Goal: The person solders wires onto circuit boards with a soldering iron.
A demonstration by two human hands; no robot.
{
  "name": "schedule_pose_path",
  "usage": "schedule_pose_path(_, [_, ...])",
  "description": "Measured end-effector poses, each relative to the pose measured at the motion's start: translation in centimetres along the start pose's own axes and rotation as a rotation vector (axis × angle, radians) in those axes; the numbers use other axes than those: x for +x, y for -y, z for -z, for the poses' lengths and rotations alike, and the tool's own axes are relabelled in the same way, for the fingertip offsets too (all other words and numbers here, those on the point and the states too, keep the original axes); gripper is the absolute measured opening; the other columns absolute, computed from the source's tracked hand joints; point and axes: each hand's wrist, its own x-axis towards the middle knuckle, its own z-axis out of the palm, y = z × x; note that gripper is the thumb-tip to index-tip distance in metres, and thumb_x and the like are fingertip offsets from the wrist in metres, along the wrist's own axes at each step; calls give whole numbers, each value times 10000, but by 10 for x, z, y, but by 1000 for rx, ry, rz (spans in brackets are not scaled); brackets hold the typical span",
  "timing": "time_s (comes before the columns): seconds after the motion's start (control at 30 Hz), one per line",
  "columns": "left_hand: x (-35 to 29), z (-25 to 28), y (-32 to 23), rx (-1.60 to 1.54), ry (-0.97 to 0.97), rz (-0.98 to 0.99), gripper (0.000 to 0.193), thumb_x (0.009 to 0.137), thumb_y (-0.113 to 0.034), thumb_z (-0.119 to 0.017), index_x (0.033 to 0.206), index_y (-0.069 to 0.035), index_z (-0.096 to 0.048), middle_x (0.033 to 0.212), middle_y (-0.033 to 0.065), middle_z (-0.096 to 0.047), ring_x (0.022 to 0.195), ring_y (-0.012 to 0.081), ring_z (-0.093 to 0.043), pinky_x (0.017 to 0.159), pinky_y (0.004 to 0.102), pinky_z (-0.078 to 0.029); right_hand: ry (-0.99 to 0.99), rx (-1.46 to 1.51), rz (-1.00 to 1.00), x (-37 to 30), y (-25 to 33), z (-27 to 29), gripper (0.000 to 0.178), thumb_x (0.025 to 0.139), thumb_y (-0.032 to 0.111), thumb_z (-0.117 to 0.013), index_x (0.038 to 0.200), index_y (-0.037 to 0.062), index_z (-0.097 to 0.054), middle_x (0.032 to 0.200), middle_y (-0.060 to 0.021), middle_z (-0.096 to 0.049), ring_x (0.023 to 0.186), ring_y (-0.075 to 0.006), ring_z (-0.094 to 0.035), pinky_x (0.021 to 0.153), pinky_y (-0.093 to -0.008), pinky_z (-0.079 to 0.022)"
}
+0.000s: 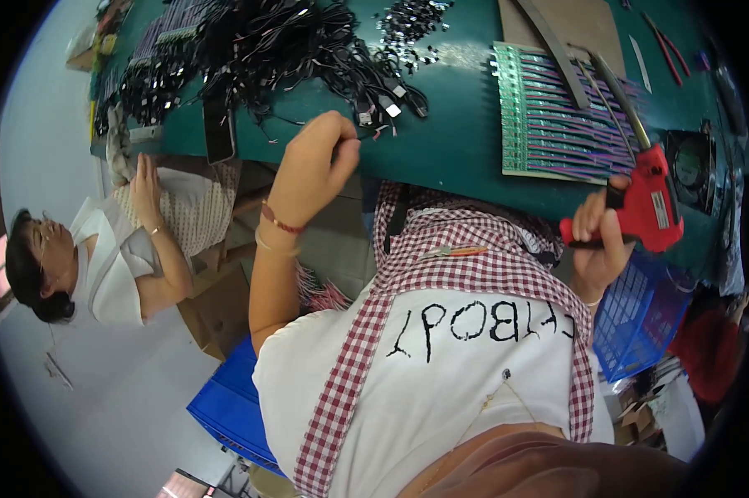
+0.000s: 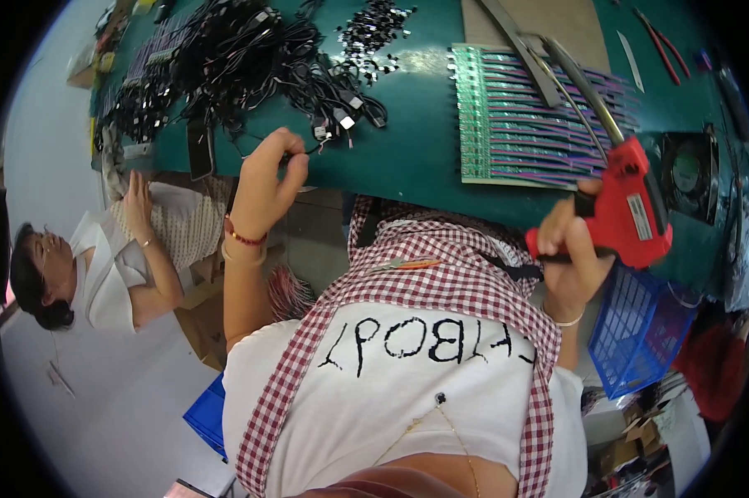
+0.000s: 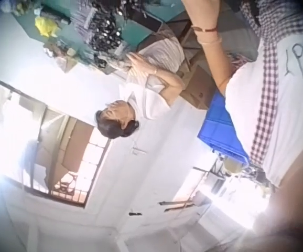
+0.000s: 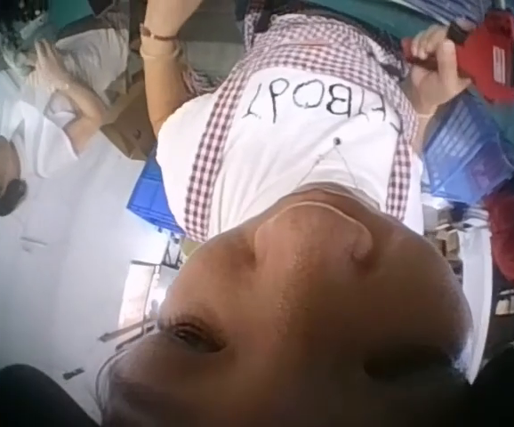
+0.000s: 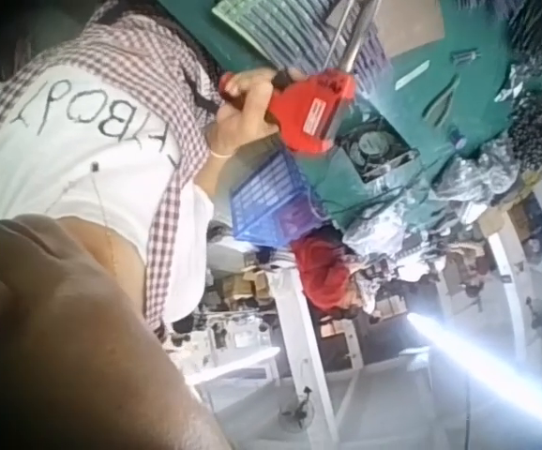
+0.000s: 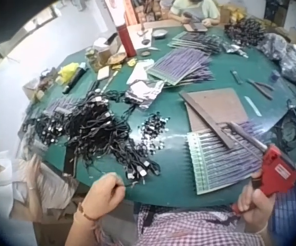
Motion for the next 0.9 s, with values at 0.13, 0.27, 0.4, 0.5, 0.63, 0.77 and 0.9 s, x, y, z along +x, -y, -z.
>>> schedule_pose_path(0.13, [12,-35,-57,-131,-142,-38,128,740,35,-627,782,-13,-515,674,93,-541,541,213,-555,493,285,-450,20,-260,0,8,-9,-30,504,812,109,-658,1233,4,-402,874,-101,-563,750,-180,-567,686,-320,-477])
schedule_pose_path(0.27, [22,-80,-88,-169,-198,-172,163,725,15,-667,754,-14,-509,635,80,-517,503,210,-540,462,304,-435,83,-346,-97,18,-10,-59,418,787,37,-680,1141,8,-461,926,-68,-588,856,-140,-585,747,-269,-477])
schedule_pose_path(0.4, [24,-93,-103,-279,-137,-186,170,719,17,-671,764,-16,-511,628,73,-512,492,176,-532,461,299,-423,-5,-278,-25,20,-14,-60,164,799,50,-679,941,26,-601,854,-6,-606,801,-72,-573,679,-210,-464])
schedule_pose_path(0.5, [29,-93,-106,-391,-94,-62,143,717,17,-670,814,-2,-566,632,57,-541,479,128,-505,456,277,-400,-38,-344,-102,17,-10,-51,132,798,76,-690,896,33,-612,791,15,-601,721,-53,-559,636,-202,-452])
schedule_pose_path(0.63, [39,-85,-97,-426,106,-100,84,732,8,-660,801,-13,-618,630,43,-544,477,102,-464,448,238,-361,40,-384,-230,15,-7,-32,124,797,93,-696,872,37,-614,749,29,-590,668,-41,-545,597,-204,-441])
schedule_pose_path(0.77, [43,-79,-97,-442,252,-74,46,745,-1,-649,781,-12,-623,631,40,-529,481,90,-443,451,225,-343,45,-399,-216,16,0,-21,116,810,100,-680,872,33,-609,736,27,-579,653,-52,-548,583,-214,-439])
schedule_pose_path(0.9, [41,-82,-95,-382,155,-77,53,741,6,-645,781,-6,-612,652,48,-530,488,90,-469,453,224,-363,40,-259,-174,15,0,-19,117,820,86,-659,896,19,-599,802,-1,-591,724,-72,-564,650,-222,-458])
